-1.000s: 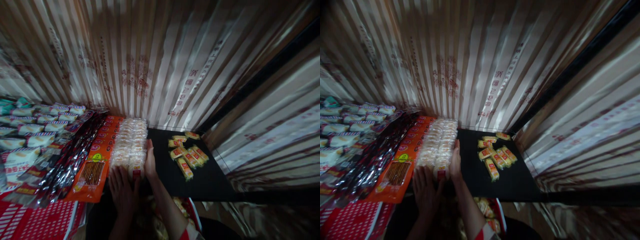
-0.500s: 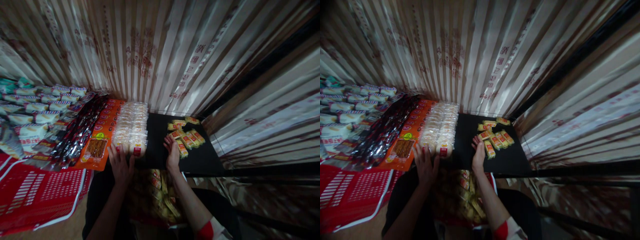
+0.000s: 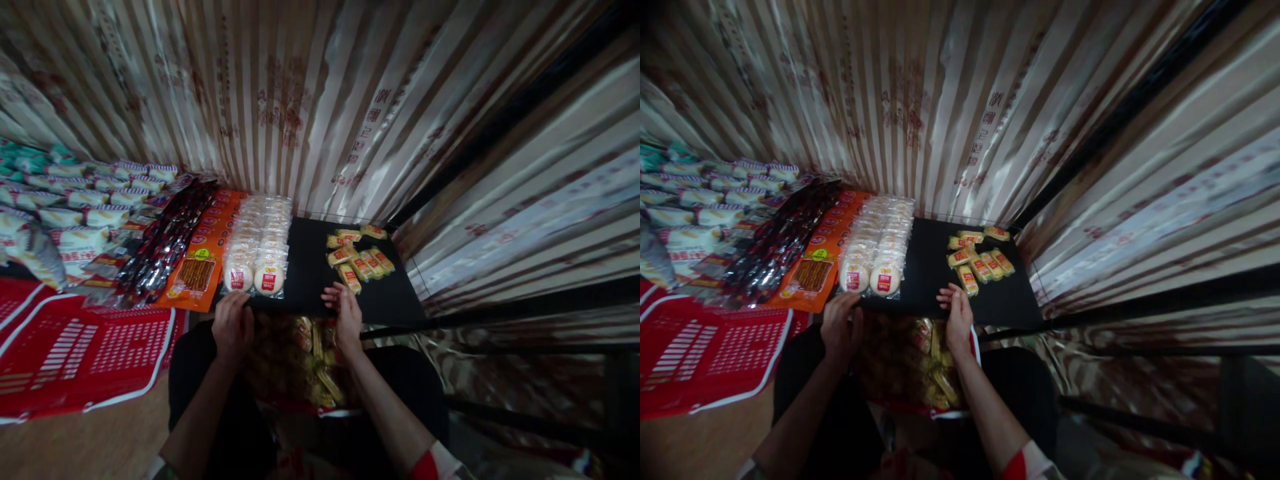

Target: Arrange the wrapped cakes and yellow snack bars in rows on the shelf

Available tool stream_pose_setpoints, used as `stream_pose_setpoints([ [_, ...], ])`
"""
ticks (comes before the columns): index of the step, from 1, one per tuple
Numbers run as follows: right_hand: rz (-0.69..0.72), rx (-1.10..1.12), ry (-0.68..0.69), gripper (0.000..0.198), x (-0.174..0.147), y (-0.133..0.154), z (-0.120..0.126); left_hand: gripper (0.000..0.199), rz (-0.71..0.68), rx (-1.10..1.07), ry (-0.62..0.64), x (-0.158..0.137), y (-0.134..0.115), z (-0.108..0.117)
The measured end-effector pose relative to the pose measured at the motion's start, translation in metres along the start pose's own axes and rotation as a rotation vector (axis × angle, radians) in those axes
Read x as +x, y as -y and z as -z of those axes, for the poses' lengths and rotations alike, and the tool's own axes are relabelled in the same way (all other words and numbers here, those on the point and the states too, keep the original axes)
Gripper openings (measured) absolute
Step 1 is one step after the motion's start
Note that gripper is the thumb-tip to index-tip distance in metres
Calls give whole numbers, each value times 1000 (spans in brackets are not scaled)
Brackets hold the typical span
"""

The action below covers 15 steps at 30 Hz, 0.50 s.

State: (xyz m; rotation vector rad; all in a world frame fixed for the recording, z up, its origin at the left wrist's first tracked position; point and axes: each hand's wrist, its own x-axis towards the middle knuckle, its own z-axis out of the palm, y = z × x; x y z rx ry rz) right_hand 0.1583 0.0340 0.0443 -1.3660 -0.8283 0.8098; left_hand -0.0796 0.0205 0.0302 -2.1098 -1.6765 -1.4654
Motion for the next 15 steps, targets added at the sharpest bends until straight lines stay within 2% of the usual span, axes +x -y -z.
stream_pose_setpoints([
  [7, 18, 51, 42, 39, -9, 19, 10, 20, -66, 50, -7, -4, -10, 4],
  [15, 3, 72, 16, 37, -16, 27, 38, 19, -149, 58, -6, -12, -23, 3],
])
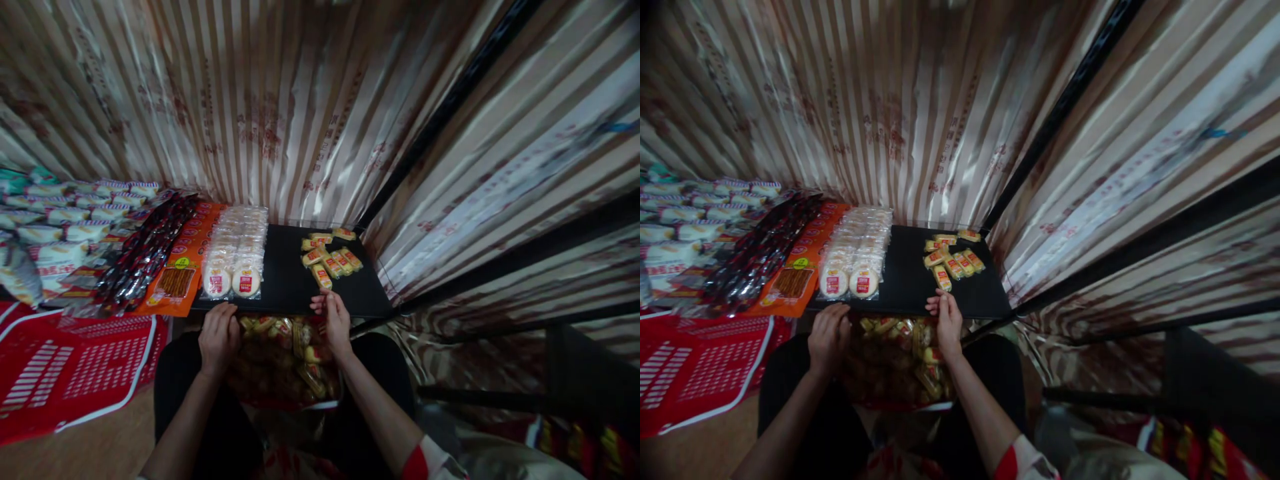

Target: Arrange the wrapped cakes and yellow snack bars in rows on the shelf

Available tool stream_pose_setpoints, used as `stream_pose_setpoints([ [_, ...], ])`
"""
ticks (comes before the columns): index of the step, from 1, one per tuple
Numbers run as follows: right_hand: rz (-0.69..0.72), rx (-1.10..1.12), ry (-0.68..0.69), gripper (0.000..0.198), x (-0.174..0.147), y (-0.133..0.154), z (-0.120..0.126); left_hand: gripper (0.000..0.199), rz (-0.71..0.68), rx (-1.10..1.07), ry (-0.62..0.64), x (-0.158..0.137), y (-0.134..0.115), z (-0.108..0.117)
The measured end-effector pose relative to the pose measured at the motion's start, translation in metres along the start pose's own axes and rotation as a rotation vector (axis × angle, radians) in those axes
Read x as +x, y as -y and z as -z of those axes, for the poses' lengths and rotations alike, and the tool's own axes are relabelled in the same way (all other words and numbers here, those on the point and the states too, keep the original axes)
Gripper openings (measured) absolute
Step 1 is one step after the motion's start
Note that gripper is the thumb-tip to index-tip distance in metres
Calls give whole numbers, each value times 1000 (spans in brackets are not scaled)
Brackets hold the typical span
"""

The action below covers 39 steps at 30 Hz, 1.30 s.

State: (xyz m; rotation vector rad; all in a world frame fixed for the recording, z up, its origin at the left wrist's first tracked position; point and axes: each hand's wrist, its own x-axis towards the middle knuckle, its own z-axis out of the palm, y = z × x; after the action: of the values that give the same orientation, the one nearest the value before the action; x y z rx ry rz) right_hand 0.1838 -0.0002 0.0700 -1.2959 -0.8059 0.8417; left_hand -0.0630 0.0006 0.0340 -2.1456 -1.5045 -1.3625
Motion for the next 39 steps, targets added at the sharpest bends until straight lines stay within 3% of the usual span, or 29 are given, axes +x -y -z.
stream_pose_setpoints([
  [12, 38, -2, -11, 36, 41, -11, 13, 22, -90, 91, 77, -2, 4, 5],
  [19, 80, -109, 3, 34, 71, -7, 39, 24, -108, 92, 118, -2, 1, -1],
  [23, 144, -312, 31, 38, 94, -10, 51, 27, -157, 31, 136, 9, -11, -8],
  [28, 385, -808, 59, 34, 134, -4, 43, 30, -168, -138, 153, 34, -47, -25],
  [32, 370, -1138, 146, 41, 164, 6, 27, 32, -149, -215, 119, 46, -70, -42],
  [35, 344, -1232, 229, 42, 176, 10, 19, 34, -143, -270, 154, 45, -79, -51],
  [39, 337, -1177, 277, 39, 181, 14, 16, 35, -113, -285, 209, 41, -83, -55],
])
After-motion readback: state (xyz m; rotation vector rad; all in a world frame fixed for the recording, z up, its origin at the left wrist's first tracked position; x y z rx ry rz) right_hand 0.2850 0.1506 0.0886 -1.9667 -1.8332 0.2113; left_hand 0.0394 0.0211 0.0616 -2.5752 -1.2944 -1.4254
